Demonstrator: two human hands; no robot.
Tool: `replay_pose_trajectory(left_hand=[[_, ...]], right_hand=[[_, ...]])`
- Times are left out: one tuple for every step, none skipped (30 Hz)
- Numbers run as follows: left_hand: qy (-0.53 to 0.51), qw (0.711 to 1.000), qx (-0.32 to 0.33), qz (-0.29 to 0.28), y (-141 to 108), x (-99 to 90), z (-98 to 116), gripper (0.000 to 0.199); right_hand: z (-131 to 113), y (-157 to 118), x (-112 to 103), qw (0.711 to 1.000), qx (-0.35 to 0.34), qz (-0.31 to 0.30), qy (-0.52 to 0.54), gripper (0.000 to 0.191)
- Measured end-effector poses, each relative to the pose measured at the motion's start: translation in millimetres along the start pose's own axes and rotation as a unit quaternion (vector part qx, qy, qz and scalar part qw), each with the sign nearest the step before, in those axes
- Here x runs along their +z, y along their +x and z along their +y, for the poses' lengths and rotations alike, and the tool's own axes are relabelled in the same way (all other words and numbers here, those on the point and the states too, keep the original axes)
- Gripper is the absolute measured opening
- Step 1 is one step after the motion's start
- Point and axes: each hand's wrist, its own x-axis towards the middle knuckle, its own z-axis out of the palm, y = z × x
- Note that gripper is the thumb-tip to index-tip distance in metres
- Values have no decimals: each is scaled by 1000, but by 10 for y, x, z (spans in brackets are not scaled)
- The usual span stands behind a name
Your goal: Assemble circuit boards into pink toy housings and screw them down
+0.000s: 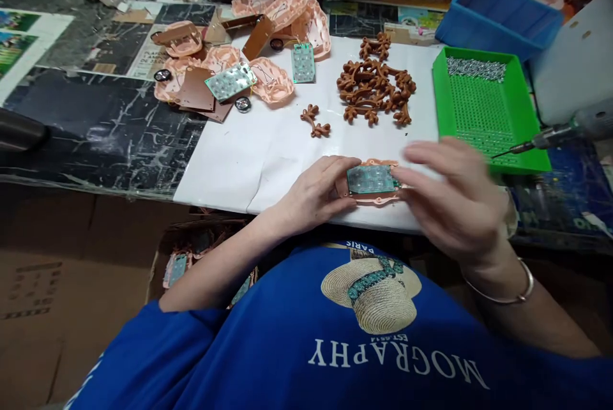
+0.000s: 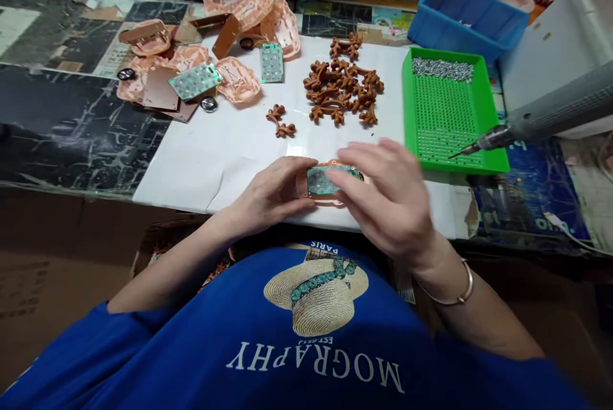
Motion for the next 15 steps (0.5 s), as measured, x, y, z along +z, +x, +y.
replay_pose_trajectory(left_hand=[[-1, 1000, 0, 5, -4, 12, -3, 58], [-1, 1000, 1, 10, -7, 23, -7, 58], [0, 1000, 4, 14, -10, 30, -11, 57], [2, 1000, 7, 17, -12, 34, -15, 56], [5, 1000, 10, 19, -13, 36, -18, 56], [7, 1000, 11, 20, -13, 36, -20, 56], [7, 1000, 12, 20, -12, 35, -22, 56], [7, 1000, 11, 20, -10, 32, -22, 56], [5, 1000, 7, 19, -8, 30, -20, 55], [3, 1000, 4, 17, -5, 28, -19, 55], [0, 1000, -1, 14, -2, 26, -16, 54], [-2, 1000, -5, 11, 0, 25, -13, 53], [-4, 1000, -8, 9, 2, 24, -10, 52], [-5, 1000, -10, 9, 2, 23, -7, 51], [-4, 1000, -11, 9, 1, 22, -3, 50]], right_hand=[[16, -25, 68, 1000, -22, -14, -18, 27], [41, -42, 138, 998, -40, -31, -33, 27], [71, -55, 204, 996, -53, -50, -47, 27], [104, -64, 260, 994, -60, -67, -59, 27], [134, -70, 303, 993, -63, -78, -68, 28], [160, -74, 334, 992, -71, -79, -75, 27], [180, -78, 352, 990, -83, -74, -82, 26], [194, -83, 362, 989, -96, -69, -85, 25], [203, -88, 366, 989, -106, -63, -86, 25], [208, -94, 367, 989, -111, -55, -84, 25], [209, -101, 367, 989, -111, -50, -79, 26], [209, -109, 367, 990, -108, -46, -73, 27], [208, -117, 367, 991, -104, -45, -69, 28], [206, -124, 366, 992, -102, -45, -65, 29], [205, -130, 365, 992, -101, -45, -63, 30]])
